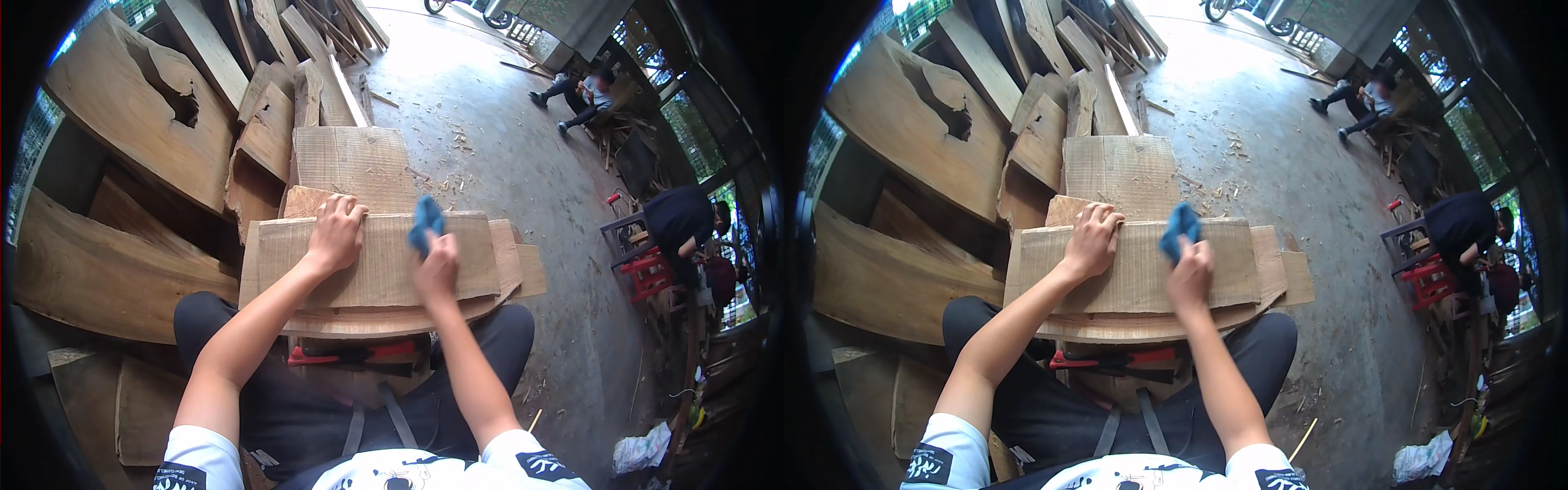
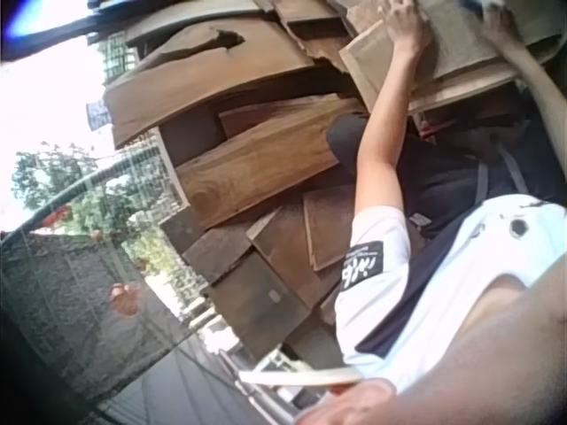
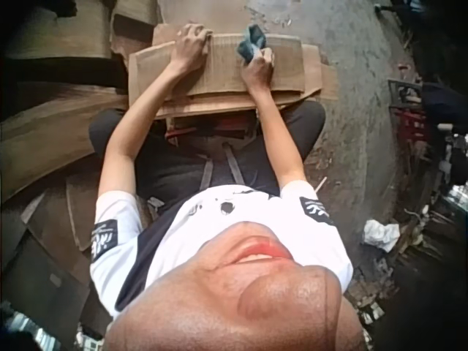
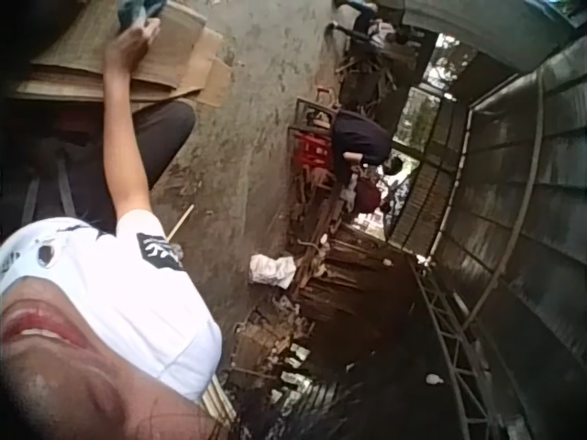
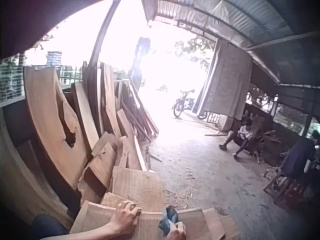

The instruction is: Hammering wood planks and wiping them with a cloth.

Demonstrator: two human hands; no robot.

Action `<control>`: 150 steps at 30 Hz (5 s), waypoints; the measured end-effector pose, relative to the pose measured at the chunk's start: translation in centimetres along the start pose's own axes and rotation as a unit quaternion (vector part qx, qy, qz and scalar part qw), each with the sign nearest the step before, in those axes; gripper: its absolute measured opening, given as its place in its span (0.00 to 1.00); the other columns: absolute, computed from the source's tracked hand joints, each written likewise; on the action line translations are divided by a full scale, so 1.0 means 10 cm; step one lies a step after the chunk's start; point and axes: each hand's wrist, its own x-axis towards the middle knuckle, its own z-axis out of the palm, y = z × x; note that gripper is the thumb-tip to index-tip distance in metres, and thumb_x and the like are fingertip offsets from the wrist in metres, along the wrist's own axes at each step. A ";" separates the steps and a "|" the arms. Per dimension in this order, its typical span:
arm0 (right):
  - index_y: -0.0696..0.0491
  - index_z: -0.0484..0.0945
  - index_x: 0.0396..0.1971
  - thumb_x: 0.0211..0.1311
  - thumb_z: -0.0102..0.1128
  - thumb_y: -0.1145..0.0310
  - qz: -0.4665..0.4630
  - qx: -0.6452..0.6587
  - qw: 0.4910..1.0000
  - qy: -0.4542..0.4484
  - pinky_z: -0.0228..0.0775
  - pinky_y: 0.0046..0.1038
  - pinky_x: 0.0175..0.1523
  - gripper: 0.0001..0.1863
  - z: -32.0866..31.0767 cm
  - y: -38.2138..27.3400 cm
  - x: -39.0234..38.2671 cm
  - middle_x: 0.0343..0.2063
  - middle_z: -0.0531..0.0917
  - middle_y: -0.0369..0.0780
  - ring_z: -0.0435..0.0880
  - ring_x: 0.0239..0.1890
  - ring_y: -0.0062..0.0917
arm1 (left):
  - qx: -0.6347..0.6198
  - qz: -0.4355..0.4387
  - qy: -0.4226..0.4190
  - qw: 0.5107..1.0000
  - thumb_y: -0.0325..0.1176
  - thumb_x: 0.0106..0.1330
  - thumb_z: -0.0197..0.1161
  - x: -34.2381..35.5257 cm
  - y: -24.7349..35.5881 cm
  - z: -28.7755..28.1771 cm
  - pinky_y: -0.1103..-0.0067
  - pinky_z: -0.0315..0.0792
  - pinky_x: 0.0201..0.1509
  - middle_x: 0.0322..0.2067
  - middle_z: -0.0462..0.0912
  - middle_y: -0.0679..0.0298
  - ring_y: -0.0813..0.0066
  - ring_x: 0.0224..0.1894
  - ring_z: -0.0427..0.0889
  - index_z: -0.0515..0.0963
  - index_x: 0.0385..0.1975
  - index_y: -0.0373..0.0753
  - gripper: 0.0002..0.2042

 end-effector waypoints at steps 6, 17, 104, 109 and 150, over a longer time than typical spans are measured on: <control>0.53 0.86 0.48 0.50 0.71 0.76 -0.085 -0.047 0.993 -0.067 0.76 0.44 0.51 0.21 -0.35 0.29 -0.17 0.35 0.81 0.46 0.83 0.42 0.44 | -0.006 -0.002 -0.002 1.000 0.32 0.69 0.57 -0.02 -0.03 0.03 0.59 0.64 0.71 0.60 0.78 0.50 0.51 0.68 0.69 0.82 0.54 0.37 0.16; 0.54 0.86 0.51 0.49 0.68 0.78 -0.078 -0.002 0.992 -0.098 0.75 0.41 0.52 0.24 -0.08 -0.20 -0.45 0.37 0.78 0.44 0.80 0.46 0.40 | 0.000 -0.005 -0.003 1.000 0.32 0.69 0.58 0.00 -0.01 0.01 0.58 0.63 0.71 0.60 0.78 0.51 0.51 0.68 0.69 0.81 0.54 0.38 0.16; 0.51 0.85 0.43 0.59 0.68 0.67 0.137 -0.087 0.984 0.068 0.65 0.47 0.56 0.12 -0.08 0.55 0.30 0.39 0.84 0.45 0.84 0.46 0.42 | 0.006 -0.012 0.037 0.999 0.44 0.80 0.50 0.02 0.02 -0.02 0.54 0.51 0.76 0.58 0.79 0.55 0.55 0.65 0.72 0.73 0.64 0.43 0.20; 0.53 0.83 0.47 0.56 0.70 0.66 0.119 -0.053 0.991 0.021 0.64 0.48 0.59 0.19 0.14 -0.13 0.09 0.44 0.83 0.46 0.83 0.50 0.41 | -0.017 0.017 0.041 0.999 0.46 0.79 0.52 -0.02 0.09 -0.09 0.55 0.52 0.75 0.59 0.78 0.54 0.54 0.66 0.71 0.73 0.63 0.41 0.21; 0.56 0.85 0.32 0.59 0.61 0.78 -0.035 0.210 0.976 0.033 0.76 0.40 0.56 0.05 0.28 -0.08 0.11 0.39 0.86 0.43 0.81 0.48 0.41 | 0.205 -0.280 -0.005 0.938 0.26 0.67 0.59 -0.27 0.17 -0.69 0.55 0.83 0.50 0.51 0.74 0.41 0.40 0.52 0.81 0.70 0.59 0.40 0.20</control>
